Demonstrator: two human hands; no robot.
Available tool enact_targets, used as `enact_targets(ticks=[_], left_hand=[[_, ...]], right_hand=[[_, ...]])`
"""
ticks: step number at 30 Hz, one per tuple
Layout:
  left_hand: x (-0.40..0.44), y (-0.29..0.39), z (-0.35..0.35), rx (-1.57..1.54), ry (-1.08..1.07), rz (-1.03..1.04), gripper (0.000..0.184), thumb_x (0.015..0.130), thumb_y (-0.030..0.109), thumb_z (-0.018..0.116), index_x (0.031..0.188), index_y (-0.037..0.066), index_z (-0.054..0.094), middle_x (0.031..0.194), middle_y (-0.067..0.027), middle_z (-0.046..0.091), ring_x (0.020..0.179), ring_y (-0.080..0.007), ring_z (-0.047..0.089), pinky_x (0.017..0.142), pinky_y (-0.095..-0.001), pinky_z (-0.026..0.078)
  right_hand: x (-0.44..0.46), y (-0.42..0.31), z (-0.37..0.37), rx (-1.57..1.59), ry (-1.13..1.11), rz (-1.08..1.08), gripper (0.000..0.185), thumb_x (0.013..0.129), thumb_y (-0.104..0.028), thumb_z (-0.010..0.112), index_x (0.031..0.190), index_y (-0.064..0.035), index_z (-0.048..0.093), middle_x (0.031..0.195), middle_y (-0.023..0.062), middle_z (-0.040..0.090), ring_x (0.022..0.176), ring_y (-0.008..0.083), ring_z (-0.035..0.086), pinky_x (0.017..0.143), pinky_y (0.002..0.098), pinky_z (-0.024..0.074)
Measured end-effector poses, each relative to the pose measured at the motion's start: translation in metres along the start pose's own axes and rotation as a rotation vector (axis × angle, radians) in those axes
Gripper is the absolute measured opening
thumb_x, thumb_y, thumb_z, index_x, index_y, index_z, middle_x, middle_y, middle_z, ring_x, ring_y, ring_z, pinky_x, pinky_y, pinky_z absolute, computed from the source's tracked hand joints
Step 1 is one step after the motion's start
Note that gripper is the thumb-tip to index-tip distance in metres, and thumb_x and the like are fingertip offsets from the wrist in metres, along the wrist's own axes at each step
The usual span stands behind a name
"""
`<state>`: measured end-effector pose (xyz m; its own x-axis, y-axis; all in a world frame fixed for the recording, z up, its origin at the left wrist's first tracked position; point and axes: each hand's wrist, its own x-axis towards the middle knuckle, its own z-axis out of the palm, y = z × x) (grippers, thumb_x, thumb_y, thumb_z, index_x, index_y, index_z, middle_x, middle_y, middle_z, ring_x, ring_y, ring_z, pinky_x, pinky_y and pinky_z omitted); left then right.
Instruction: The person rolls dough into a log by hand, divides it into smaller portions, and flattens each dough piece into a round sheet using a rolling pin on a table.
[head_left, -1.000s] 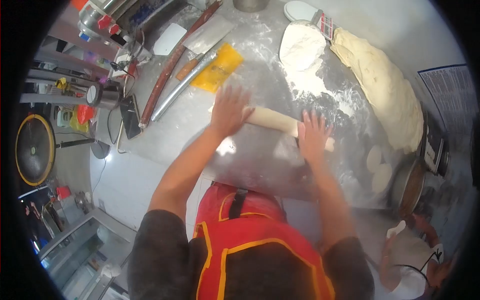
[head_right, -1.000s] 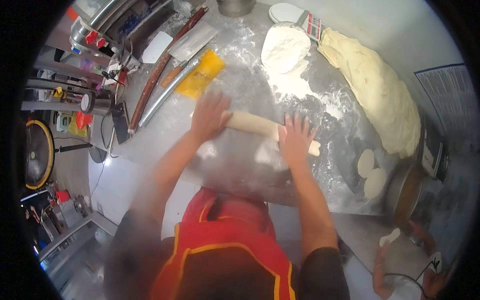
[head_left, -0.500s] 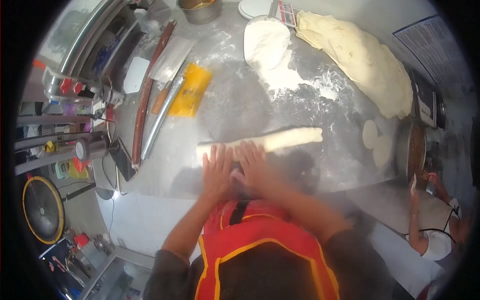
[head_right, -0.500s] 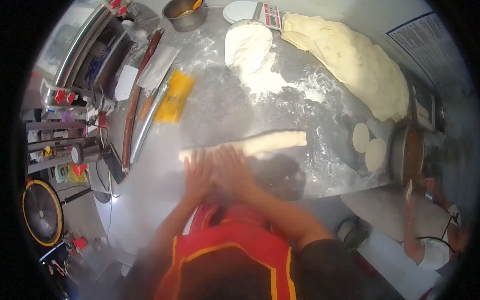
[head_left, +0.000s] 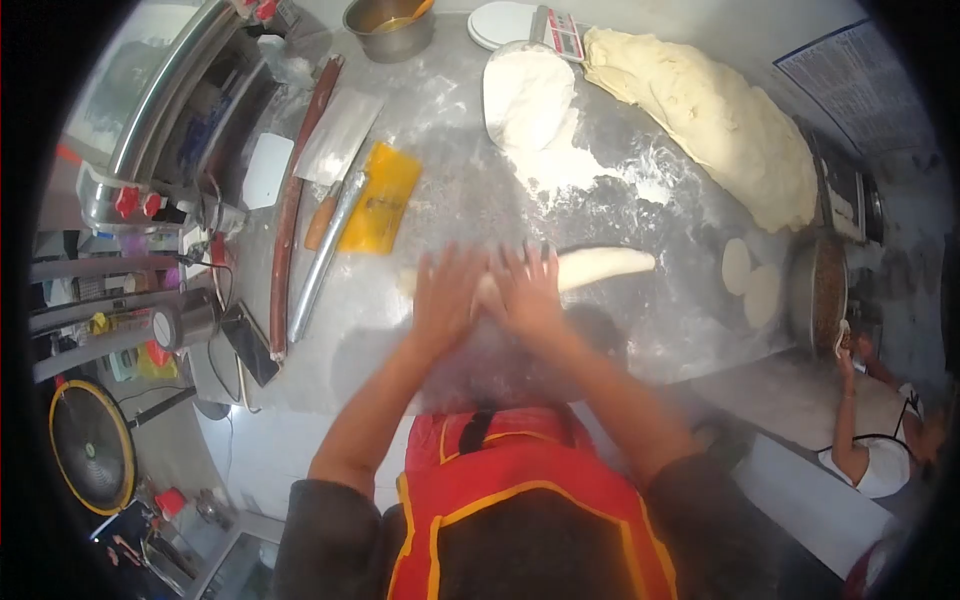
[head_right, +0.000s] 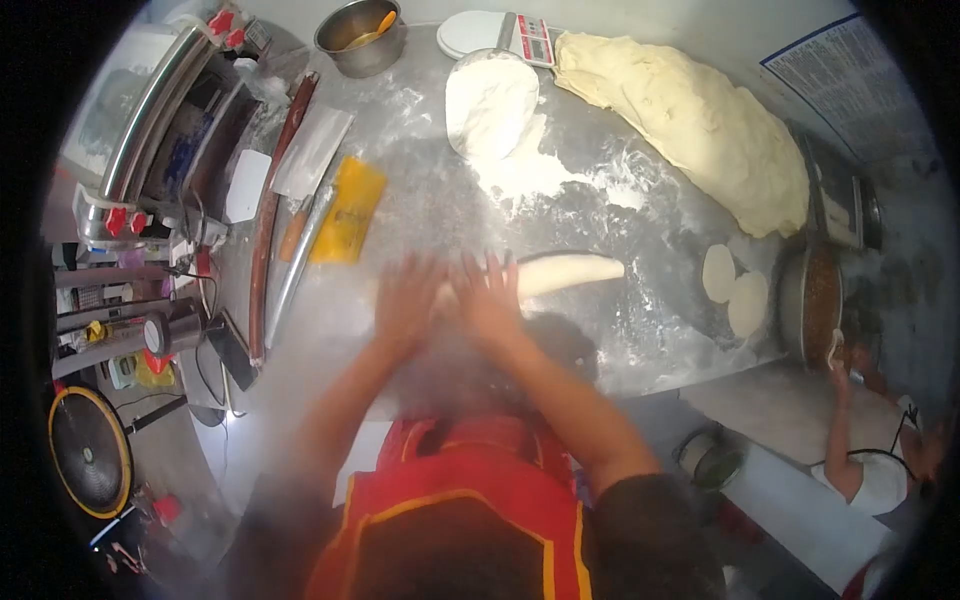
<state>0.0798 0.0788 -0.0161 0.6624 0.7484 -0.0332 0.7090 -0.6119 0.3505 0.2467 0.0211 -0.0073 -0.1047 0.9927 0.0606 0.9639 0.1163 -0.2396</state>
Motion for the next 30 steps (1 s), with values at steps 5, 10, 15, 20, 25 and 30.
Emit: enact_targets(ticks=[5,10,15,20,25,30], left_hand=[[-0.093,0.041,-0.009,-0.038,-0.078,-0.004,0.062,0.09,0.032,0.057,0.145,0.013,0.038,0.152,-0.0114,0.032,0.142,-0.0358,0.024,0.113,-0.0595,0.016],[-0.067,0.06,0.009,-0.162,-0.053,0.052,0.069,0.089,0.038,0.059,0.146,0.009,0.034,0.151,-0.0152,0.034,0.142,-0.0375,0.025,0.112,-0.0611,0.018],[0.014,0.064,0.022,-0.043,0.072,-0.049,0.068,0.091,0.044,0.053,0.146,0.009,0.035,0.152,-0.0167,0.031,0.142,-0.0376,0.024,0.112,-0.0611,0.015],[0.097,0.044,0.014,0.096,0.26,-0.137,0.064,0.093,0.043,0.05,0.146,0.009,0.036,0.152,-0.0178,0.032,0.143,-0.0372,0.022,0.114,-0.0592,0.013],[0.025,0.057,0.016,0.038,0.045,-0.003,0.06,0.093,0.043,0.05,0.142,0.009,0.042,0.147,-0.0163,0.039,0.138,-0.0335,0.033,0.113,-0.0566,0.02],[-0.059,0.084,0.015,-0.123,0.059,-0.004,0.05,0.088,0.03,0.06,0.13,0.004,0.052,0.135,-0.0163,0.052,0.128,-0.034,0.045,0.111,-0.0566,0.022]], right_hand=[[-0.077,-0.009,-0.041,0.118,-0.321,0.097,0.069,0.085,-0.04,0.061,0.144,-0.0119,0.039,0.146,0.0172,0.04,0.136,0.0437,0.033,0.11,0.0671,0.0107],[-0.095,0.065,-0.045,-0.037,-0.064,0.167,0.062,0.089,-0.031,0.054,0.144,-0.0072,0.038,0.146,0.0204,0.038,0.138,0.0359,0.033,0.113,0.0588,0.0167],[-0.044,0.093,-0.026,-0.115,0.035,0.319,0.052,0.097,-0.031,0.043,0.142,-0.006,0.04,0.148,0.0184,0.037,0.138,0.0342,0.032,0.114,0.0536,0.0202],[0.038,0.138,-0.014,-0.157,0.262,0.441,0.051,0.098,-0.035,0.043,0.14,-0.0068,0.043,0.149,0.0171,0.036,0.138,0.034,0.032,0.113,0.0542,0.0221],[-0.049,0.104,-0.038,-0.161,-0.052,0.126,0.06,0.092,-0.038,0.052,0.142,-0.0064,0.042,0.147,0.0179,0.038,0.138,0.0374,0.031,0.112,0.056,0.0211],[-0.148,0.098,-0.037,0.141,-0.139,-0.007,0.064,0.088,-0.033,0.058,0.142,-0.0028,0.039,0.138,0.0225,0.046,0.132,0.0397,0.039,0.113,0.0572,0.0187]])
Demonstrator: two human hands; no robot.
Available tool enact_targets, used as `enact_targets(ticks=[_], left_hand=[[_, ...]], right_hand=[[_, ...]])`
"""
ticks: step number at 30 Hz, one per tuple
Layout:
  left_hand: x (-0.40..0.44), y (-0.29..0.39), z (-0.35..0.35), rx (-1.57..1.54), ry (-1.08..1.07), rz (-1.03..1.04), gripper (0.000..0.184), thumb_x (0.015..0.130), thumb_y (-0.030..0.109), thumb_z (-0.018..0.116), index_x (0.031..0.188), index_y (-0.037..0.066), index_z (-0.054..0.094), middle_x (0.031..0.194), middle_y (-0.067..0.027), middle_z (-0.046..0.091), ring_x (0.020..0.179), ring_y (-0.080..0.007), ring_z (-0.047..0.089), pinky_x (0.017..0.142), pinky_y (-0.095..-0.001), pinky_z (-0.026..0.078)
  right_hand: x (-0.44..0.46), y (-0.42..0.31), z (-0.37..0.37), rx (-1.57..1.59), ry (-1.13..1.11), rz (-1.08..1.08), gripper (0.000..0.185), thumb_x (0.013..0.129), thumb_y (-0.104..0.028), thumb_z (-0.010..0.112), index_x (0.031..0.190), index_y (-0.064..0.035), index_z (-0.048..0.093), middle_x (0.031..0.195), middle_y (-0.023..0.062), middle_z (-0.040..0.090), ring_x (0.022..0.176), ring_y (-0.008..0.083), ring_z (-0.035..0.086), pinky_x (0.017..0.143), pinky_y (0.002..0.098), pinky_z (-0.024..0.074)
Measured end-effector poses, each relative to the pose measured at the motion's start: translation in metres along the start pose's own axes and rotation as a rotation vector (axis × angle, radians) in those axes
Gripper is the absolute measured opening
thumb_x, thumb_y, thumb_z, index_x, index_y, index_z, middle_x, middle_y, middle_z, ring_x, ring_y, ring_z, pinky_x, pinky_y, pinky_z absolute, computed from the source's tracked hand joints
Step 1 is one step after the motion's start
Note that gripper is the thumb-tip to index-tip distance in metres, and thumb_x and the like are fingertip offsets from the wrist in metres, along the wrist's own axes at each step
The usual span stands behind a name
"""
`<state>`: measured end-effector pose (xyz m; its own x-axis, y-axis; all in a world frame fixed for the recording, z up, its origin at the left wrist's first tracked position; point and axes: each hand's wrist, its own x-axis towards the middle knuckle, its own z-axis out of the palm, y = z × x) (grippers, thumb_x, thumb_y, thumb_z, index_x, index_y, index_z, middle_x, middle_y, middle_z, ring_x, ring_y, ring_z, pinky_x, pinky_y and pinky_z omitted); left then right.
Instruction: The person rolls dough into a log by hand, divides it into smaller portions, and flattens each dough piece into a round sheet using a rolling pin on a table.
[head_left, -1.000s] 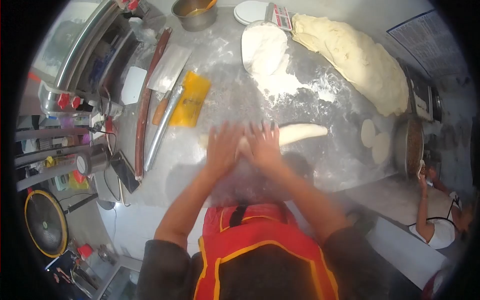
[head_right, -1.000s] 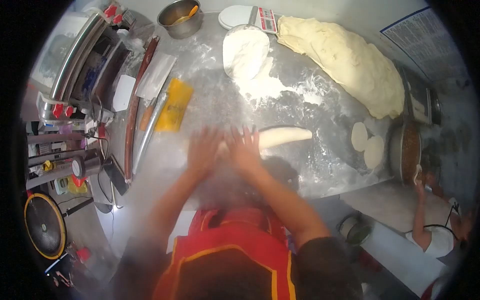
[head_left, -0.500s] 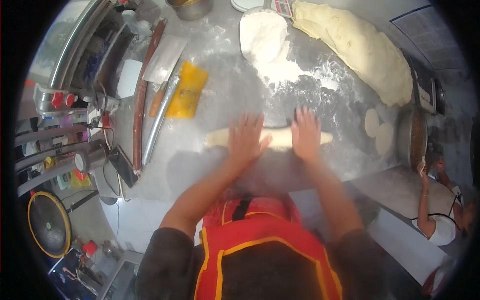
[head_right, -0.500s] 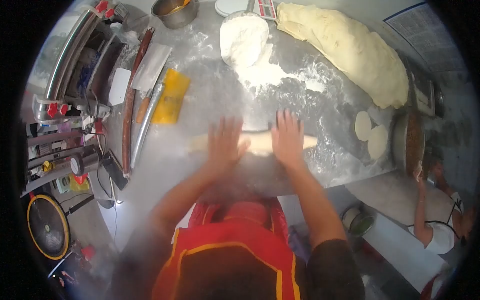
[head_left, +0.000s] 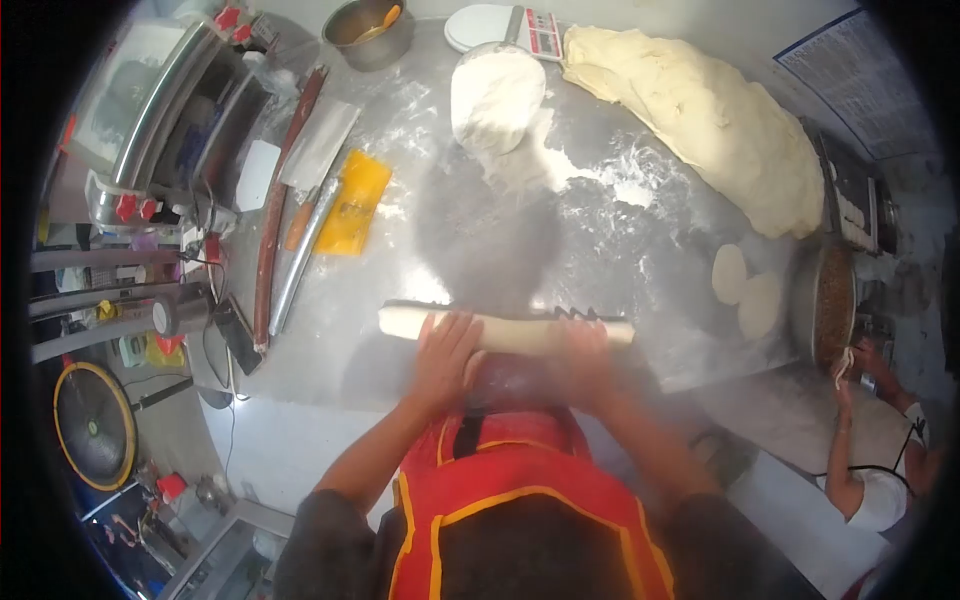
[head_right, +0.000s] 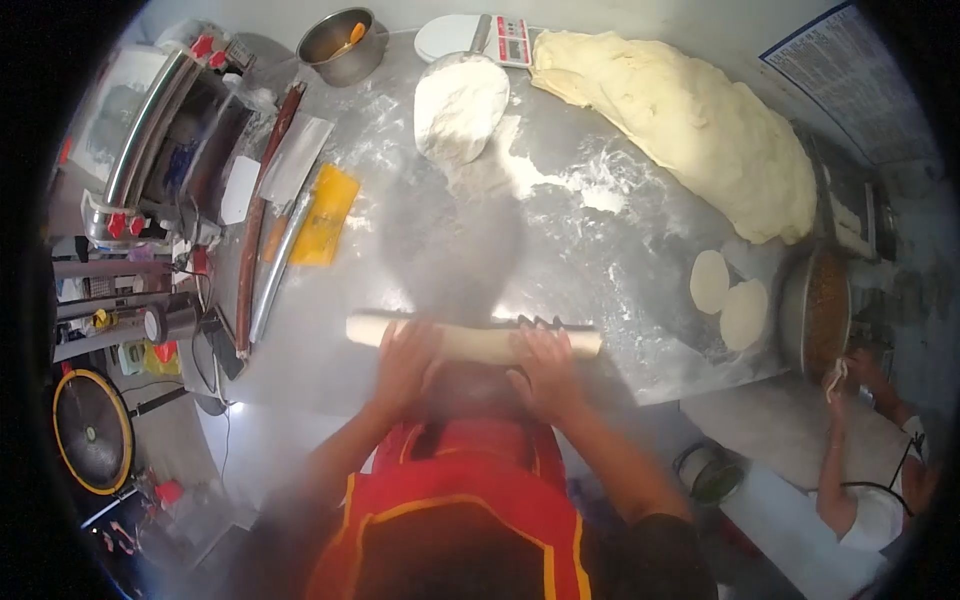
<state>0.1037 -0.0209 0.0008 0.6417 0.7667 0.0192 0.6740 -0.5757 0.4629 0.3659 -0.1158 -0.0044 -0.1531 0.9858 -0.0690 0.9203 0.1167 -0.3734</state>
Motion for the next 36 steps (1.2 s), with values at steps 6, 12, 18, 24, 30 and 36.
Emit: enact_targets(ticks=[6,12,18,24,30,36], left_hand=[[0.014,0.003,-0.014,-0.015,0.125,-0.15,0.041,0.087,0.019,0.056,0.125,0.004,0.055,0.132,-0.0175,0.053,0.127,-0.037,0.045,0.111,-0.0587,0.019],[0.001,-0.012,-0.023,0.009,0.354,-0.277,0.041,0.086,0.014,0.056,0.126,0.004,0.055,0.128,-0.0168,0.056,0.125,-0.0367,0.047,0.111,-0.0585,0.018],[0.003,-0.014,-0.021,0.025,0.447,-0.332,0.039,0.085,0.009,0.057,0.124,0.003,0.057,0.128,-0.0151,0.057,0.123,-0.0344,0.05,0.112,-0.0563,0.018],[0.002,-0.018,-0.019,0.013,0.504,-0.345,0.038,0.086,0.009,0.057,0.123,0.003,0.058,0.126,-0.0151,0.058,0.121,-0.0336,0.05,0.112,-0.0551,0.018],[0.008,-0.025,-0.03,-0.023,0.465,-0.336,0.04,0.088,0.01,0.055,0.126,0.003,0.055,0.127,-0.0157,0.057,0.123,-0.0332,0.048,0.112,-0.0545,0.017],[0.057,-0.039,-0.04,0.017,0.378,-0.316,0.05,0.088,0.019,0.06,0.134,0.003,0.048,0.139,-0.0186,0.045,0.13,-0.0396,0.039,0.11,-0.0554,0.022]], right_hand=[[0.135,0.136,-0.042,0.168,0.491,0.442,0.065,0.097,-0.034,0.047,0.146,0.005,0.026,0.151,0.0278,0.025,0.142,0.041,0.022,0.117,0.0505,0.0136],[0.18,0.145,-0.03,-0.172,0.101,0.42,0.071,0.096,-0.037,0.049,0.148,0.0032,0.022,0.154,0.0265,0.019,0.144,0.0406,0.015,0.118,0.0499,0.0096],[0.156,0.093,-0.039,0.004,0.003,0.092,0.067,0.095,-0.036,0.051,0.144,0.0036,0.031,0.152,0.0273,0.022,0.143,0.0413,0.017,0.117,0.0507,0.0131],[0.243,0.077,0.005,0.132,0.33,0.097,0.062,0.096,-0.033,0.049,0.144,0.0016,0.032,0.148,0.0266,0.031,0.14,0.0405,0.026,0.116,0.0453,0.0185],[0.172,0.001,-0.002,-0.057,-0.139,-0.582,0.051,0.093,-0.03,0.049,0.138,-0.0064,0.045,0.147,0.0174,0.038,0.138,0.0324,0.033,0.115,0.0472,0.0227],[0.121,0.128,-0.053,-0.316,-0.249,-0.077,0.057,0.091,-0.037,0.052,0.143,-0.0144,0.042,0.147,0.016,0.038,0.136,0.0336,0.035,0.112,0.0516,0.025]])
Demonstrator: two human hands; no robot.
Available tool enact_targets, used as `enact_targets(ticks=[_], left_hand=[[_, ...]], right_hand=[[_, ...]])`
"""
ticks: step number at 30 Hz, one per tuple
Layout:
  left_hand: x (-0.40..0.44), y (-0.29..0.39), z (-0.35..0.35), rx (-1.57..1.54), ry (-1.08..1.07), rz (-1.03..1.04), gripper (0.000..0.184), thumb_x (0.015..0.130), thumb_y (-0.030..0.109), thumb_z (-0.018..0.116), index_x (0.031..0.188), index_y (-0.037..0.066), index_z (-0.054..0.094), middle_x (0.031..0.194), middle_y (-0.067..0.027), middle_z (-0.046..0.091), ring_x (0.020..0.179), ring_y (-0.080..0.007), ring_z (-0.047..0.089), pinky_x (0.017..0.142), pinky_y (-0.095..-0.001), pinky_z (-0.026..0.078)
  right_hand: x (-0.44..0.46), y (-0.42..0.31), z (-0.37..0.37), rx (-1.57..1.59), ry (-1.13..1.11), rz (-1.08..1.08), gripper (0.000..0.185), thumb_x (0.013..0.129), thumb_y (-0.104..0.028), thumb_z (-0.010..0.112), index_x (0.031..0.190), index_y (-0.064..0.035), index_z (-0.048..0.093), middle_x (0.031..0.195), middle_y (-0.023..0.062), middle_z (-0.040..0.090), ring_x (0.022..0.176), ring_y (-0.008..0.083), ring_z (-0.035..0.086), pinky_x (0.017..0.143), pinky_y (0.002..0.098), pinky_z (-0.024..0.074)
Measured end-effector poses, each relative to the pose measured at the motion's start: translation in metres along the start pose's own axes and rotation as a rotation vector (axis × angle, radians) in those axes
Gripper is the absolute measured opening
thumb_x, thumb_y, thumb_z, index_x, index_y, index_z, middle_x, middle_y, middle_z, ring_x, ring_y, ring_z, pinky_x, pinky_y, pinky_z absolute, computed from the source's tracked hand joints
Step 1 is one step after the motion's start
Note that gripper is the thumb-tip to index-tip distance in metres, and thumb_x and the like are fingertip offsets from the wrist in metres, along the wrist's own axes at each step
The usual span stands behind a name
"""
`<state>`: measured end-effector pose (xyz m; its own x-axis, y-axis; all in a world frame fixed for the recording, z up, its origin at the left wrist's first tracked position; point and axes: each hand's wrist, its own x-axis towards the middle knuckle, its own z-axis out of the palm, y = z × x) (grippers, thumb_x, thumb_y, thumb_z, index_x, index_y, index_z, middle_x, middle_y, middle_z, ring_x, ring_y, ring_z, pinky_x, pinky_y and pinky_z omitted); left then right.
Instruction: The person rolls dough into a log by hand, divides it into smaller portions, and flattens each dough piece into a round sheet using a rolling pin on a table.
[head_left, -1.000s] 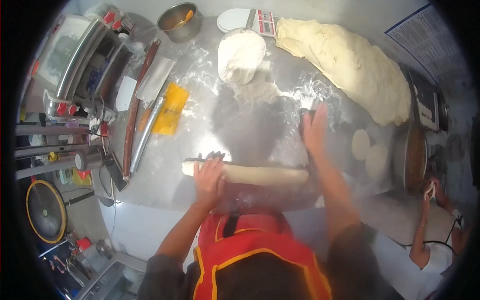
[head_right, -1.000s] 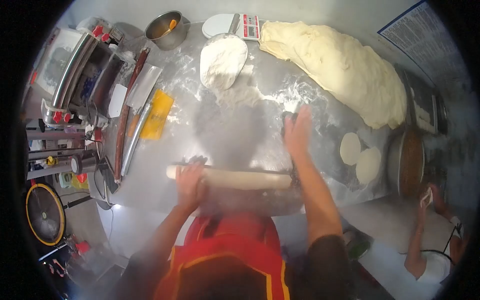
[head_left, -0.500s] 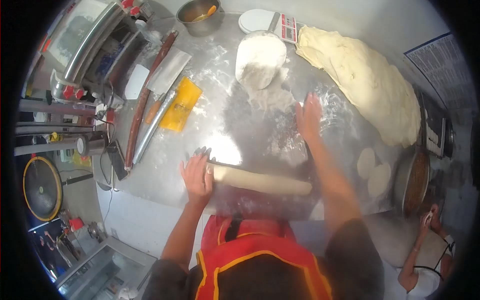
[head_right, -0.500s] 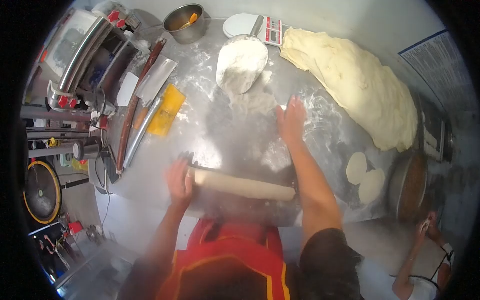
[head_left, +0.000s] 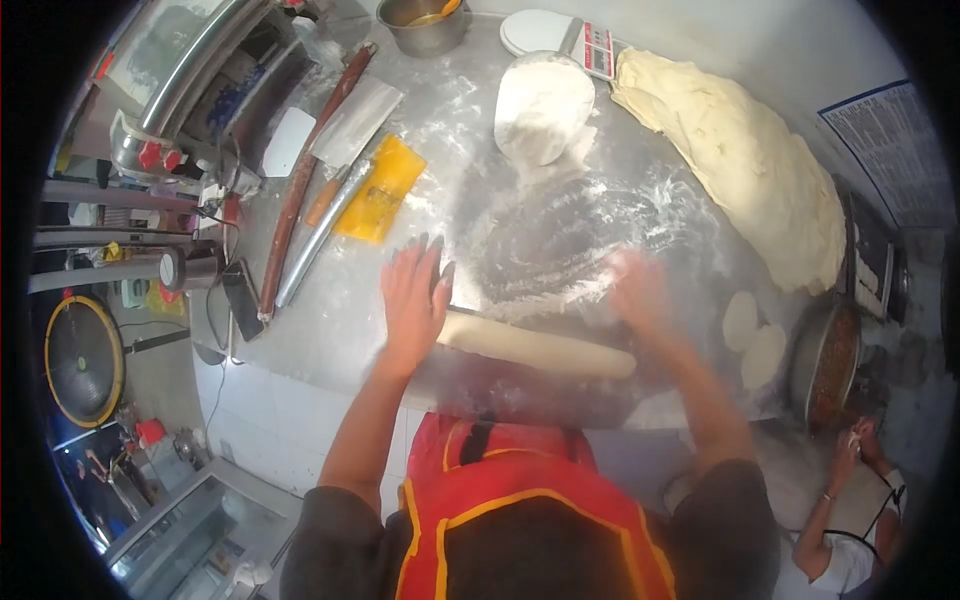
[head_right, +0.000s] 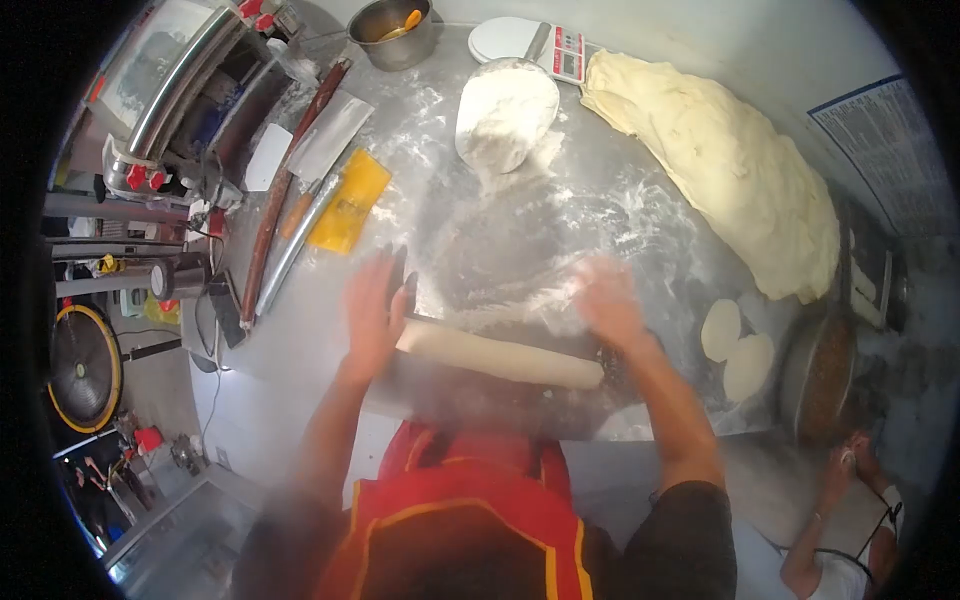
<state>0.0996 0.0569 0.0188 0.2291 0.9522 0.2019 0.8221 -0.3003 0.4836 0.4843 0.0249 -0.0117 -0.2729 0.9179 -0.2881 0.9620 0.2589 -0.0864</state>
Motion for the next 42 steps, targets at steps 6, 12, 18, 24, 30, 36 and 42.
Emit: enact_targets(ticks=[6,12,18,24,30,36,42], left_hand=[[0.058,0.031,0.059,0.191,-0.227,-0.144,0.066,0.086,0.033,0.063,0.142,0.008,0.039,0.149,-0.02,0.032,0.135,-0.047,0.029,0.109,-0.0581,0.025],[0.028,0.045,0.064,0.084,-0.348,0.177,0.053,0.088,0.03,0.059,0.135,0.008,0.048,0.141,-0.0239,0.042,0.129,-0.0463,0.039,0.107,-0.0543,0.03],[-0.039,0.01,0.009,0.213,-0.362,0.271,0.045,0.089,0.026,0.056,0.13,0.008,0.052,0.139,-0.0167,0.046,0.132,-0.0395,0.039,0.11,-0.0516,0.027],[-0.116,0.013,-0.016,0.093,-0.405,0.163,0.049,0.087,0.021,0.06,0.134,0.015,0.05,0.14,-0.0111,0.047,0.133,-0.0332,0.039,0.11,-0.0548,0.024],[-0.124,0.018,-0.016,0.04,-0.352,0.161,0.049,0.087,0.022,0.061,0.134,0.015,0.05,0.139,-0.0099,0.048,0.133,-0.033,0.039,0.109,-0.0573,0.024],[-0.113,0.007,-0.005,0.071,-0.312,0.231,0.049,0.085,0.026,0.064,0.13,0.013,0.053,0.134,-0.0093,0.051,0.131,-0.0312,0.041,0.11,-0.0544,0.024],[-0.067,0.007,0.006,0.034,-0.203,0.289,0.051,0.078,0.024,0.071,0.126,0.012,0.057,0.13,-0.0092,0.054,0.129,-0.0308,0.044,0.11,-0.0523,0.028]], right_hand=[[0.043,-0.051,0.015,0.04,0.192,0.454,0.053,0.094,-0.035,0.047,0.143,-0.0132,0.042,0.147,0.0191,0.037,0.136,0.0385,0.034,0.11,0.0614,0.0226],[-0.018,-0.098,0.002,0.44,0.127,-0.048,0.038,0.092,-0.026,0.051,0.124,-0.0062,0.057,0.139,0.0217,0.045,0.132,0.0402,0.038,0.109,0.0575,0.0265],[-0.065,-0.079,0.005,0.554,0.305,0.014,0.036,0.087,-0.016,0.057,0.12,-0.0021,0.058,0.134,0.0201,0.05,0.128,0.038,0.042,0.109,0.0505,0.0307],[-0.029,-0.141,0.003,0.466,0.331,-0.189,0.038,0.087,-0.014,0.054,0.123,-0.0052,0.058,0.132,0.0171,0.053,0.129,0.0354,0.043,0.111,0.0515,0.027],[0.058,-0.195,-0.005,0.365,0.246,-0.558,0.044,0.088,-0.02,0.054,0.131,-0.0134,0.055,0.143,0.0094,0.044,0.135,0.0271,0.037,0.112,0.0493,0.0269],[-0.026,-0.074,-0.012,0.159,-0.048,-0.334,0.037,0.09,-0.018,0.055,0.126,-0.0131,0.058,0.138,0.009,0.051,0.13,0.0274,0.044,0.112,0.0418,0.03],[-0.054,-0.049,-0.021,0.465,0.226,0.211,0.039,0.093,-0.021,0.053,0.128,-0.0038,0.055,0.14,0.0188,0.047,0.131,0.0352,0.042,0.112,0.0447,0.0287]])
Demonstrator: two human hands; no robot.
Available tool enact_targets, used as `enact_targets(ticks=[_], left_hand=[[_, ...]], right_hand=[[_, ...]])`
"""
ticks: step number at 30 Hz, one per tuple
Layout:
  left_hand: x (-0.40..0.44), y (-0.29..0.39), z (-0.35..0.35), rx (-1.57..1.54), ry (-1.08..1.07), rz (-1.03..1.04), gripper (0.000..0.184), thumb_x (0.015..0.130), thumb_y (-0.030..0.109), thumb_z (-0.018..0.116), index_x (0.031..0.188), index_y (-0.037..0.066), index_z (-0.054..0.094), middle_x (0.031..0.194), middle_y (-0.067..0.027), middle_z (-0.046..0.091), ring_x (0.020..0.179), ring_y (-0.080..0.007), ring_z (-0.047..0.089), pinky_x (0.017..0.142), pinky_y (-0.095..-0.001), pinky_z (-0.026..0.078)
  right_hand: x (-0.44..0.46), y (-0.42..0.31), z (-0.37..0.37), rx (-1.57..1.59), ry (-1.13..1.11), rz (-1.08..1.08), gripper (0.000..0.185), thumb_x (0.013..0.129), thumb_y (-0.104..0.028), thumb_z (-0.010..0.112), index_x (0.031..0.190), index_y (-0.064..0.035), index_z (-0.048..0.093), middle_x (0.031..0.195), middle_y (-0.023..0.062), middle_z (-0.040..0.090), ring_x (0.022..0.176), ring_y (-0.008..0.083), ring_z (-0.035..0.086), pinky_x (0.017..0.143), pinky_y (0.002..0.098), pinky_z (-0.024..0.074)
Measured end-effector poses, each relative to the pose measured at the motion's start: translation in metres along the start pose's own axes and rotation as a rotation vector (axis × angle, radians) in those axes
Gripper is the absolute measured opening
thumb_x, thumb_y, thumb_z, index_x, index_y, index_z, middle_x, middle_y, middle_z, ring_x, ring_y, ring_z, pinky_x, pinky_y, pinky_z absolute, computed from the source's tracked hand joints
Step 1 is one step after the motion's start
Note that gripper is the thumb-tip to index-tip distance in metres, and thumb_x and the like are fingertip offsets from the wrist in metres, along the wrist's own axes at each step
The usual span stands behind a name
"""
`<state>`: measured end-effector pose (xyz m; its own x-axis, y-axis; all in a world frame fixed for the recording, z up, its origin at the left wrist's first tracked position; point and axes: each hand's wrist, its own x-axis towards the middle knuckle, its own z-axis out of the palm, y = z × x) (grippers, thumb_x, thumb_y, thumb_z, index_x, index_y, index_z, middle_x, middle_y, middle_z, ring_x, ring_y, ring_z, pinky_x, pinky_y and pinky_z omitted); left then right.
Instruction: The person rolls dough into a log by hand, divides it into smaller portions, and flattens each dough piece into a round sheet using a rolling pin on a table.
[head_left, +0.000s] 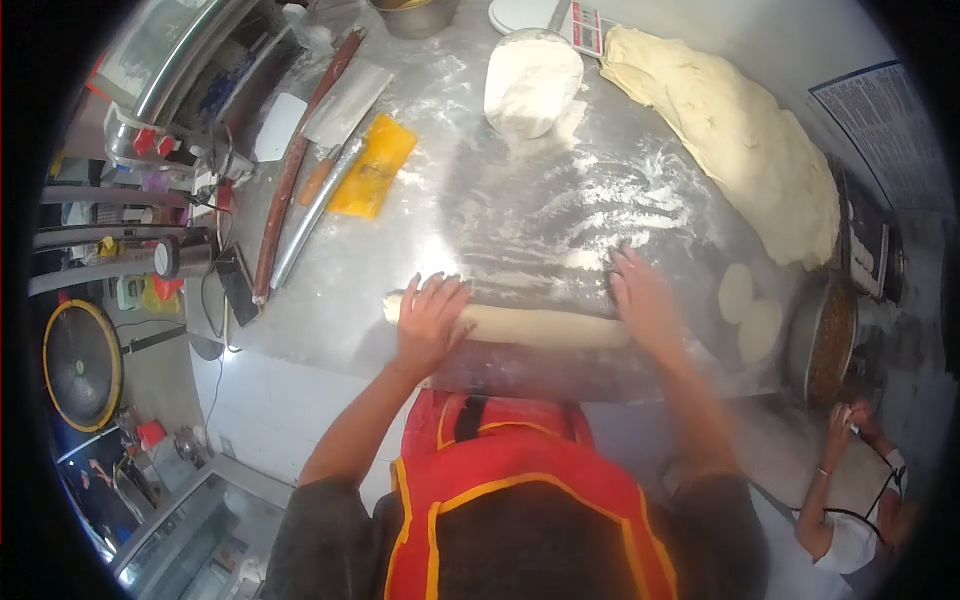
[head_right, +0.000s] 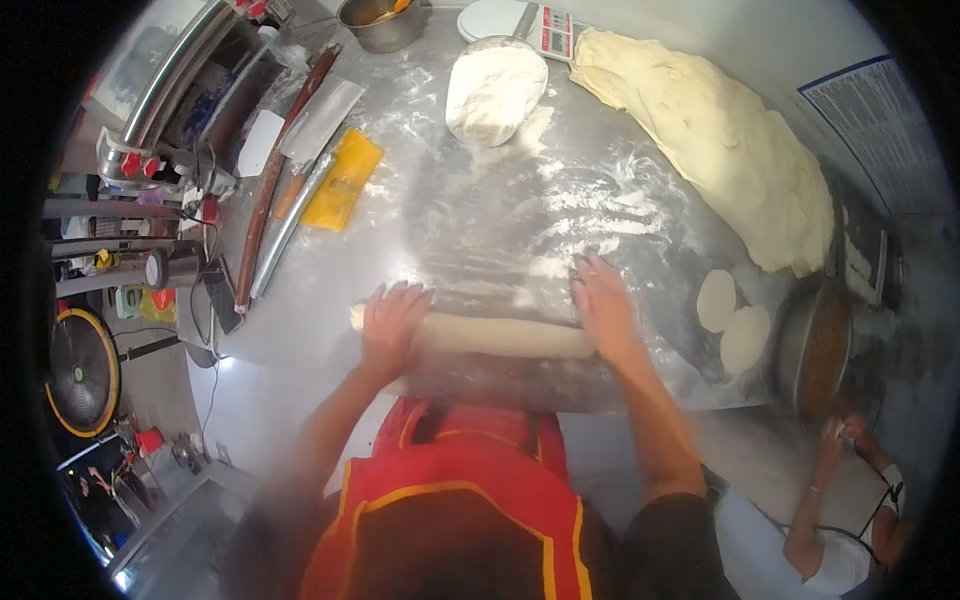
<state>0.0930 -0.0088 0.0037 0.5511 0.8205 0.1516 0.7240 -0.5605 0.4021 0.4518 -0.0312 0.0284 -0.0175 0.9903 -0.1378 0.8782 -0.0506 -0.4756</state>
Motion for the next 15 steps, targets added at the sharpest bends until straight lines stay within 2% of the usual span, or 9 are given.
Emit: enact_targets(ticks=[1,4,6,9,11,15], left_hand=[[0.01,0.0,-0.003,0.012,-0.018,-0.027,0.051,0.078,0.021,0.071,0.126,0.012,0.056,0.131,-0.0096,0.054,0.128,-0.032,0.044,0.109,-0.0519,0.029],[0.021,0.002,0.001,0.04,0.008,-0.108,0.056,0.081,0.028,0.068,0.133,0.013,0.052,0.136,-0.0108,0.05,0.131,-0.0328,0.04,0.11,-0.0545,0.027],[-0.008,0.016,0.013,0.103,-0.127,-0.026,0.059,0.084,0.033,0.065,0.137,0.014,0.048,0.141,-0.0123,0.046,0.134,-0.0337,0.037,0.111,-0.0569,0.024],[-0.032,0.023,0.038,0.182,-0.226,0.033,0.061,0.088,0.038,0.059,0.142,0.015,0.043,0.147,-0.0128,0.039,0.138,-0.0341,0.032,0.112,-0.0591,0.019],[-0.018,0.022,0.045,0.191,-0.187,0.026,0.062,0.09,0.04,0.056,0.144,0.015,0.04,0.151,-0.0122,0.035,0.14,-0.0344,0.029,0.113,-0.0591,0.017],[0.113,0.003,0.023,0.278,-0.122,-0.117,0.061,0.094,0.045,0.049,0.145,0.015,0.039,0.153,-0.0122,0.032,0.142,-0.0328,0.025,0.113,-0.0569,0.018]], right_hand=[[0.005,-0.011,0.01,0.097,0.059,-0.018,0.04,0.093,-0.022,0.053,0.128,-0.0029,0.054,0.141,0.0201,0.045,0.131,0.0362,0.041,0.113,0.0452,0.0283],[-0.022,-0.048,0.042,0.062,0.032,-0.051,0.046,0.093,-0.021,0.053,0.135,-0.0033,0.049,0.144,0.0208,0.042,0.133,0.0371,0.039,0.113,0.048,0.0255],[-0.068,-0.039,0.087,-0.117,0.077,-0.298,0.054,0.092,-0.024,0.054,0.14,-0.0045,0.042,0.146,0.0201,0.04,0.137,0.0364,0.035,0.113,0.0526,0.023],[-0.097,-0.051,0.095,-0.217,-0.148,-0.175,0.059,0.09,-0.029,0.056,0.141,-0.0047,0.04,0.149,0.0186,0.037,0.139,0.0355,0.032,0.113,0.0574,0.0201],[-0.062,-0.057,0.086,-0.273,-0.042,-0.129,0.06,0.09,-0.032,0.056,0.141,-0.0047,0.041,0.149,0.0174,0.036,0.14,0.0345,0.031,0.113,0.0579,0.0188],[0.058,-0.034,0.063,-0.367,0.317,0.014,0.056,0.092,-0.035,0.054,0.139,-0.0041,0.044,0.149,0.0157,0.036,0.138,0.0324,0.033,0.112,0.0564,0.0197]])
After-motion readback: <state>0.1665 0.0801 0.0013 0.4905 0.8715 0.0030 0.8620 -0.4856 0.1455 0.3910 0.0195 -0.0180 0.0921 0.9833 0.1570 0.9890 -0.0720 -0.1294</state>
